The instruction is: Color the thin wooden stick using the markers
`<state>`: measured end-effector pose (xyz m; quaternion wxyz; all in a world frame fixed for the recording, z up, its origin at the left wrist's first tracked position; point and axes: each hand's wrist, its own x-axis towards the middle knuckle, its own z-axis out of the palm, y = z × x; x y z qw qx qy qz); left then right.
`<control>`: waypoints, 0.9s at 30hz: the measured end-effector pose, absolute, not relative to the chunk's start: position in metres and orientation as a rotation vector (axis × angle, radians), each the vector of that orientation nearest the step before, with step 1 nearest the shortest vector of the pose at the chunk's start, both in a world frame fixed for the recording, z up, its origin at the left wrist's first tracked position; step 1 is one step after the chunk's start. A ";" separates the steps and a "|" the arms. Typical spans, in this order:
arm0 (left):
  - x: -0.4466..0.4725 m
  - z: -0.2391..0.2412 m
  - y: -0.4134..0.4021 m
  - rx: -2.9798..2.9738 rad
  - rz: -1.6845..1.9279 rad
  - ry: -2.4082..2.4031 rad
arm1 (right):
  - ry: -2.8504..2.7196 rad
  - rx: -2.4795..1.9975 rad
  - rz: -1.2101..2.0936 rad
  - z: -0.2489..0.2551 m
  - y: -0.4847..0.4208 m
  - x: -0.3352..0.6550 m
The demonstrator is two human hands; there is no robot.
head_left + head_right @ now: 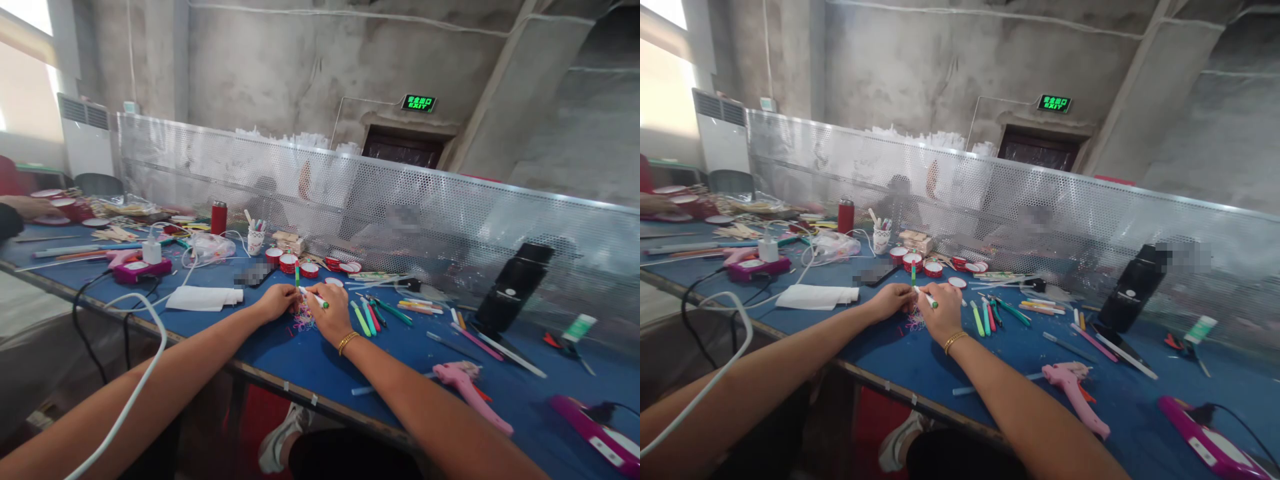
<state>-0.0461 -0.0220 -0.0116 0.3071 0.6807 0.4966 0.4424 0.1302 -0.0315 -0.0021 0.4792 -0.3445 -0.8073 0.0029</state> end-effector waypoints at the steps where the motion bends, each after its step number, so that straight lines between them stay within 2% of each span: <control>1: -0.046 -0.012 -0.022 1.803 1.169 1.313 | -1.960 -0.851 0.003 -0.003 -0.031 0.130; 27: -0.047 -0.014 -0.021 1.814 1.151 1.328 | -1.932 -0.812 0.019 -0.004 -0.028 0.130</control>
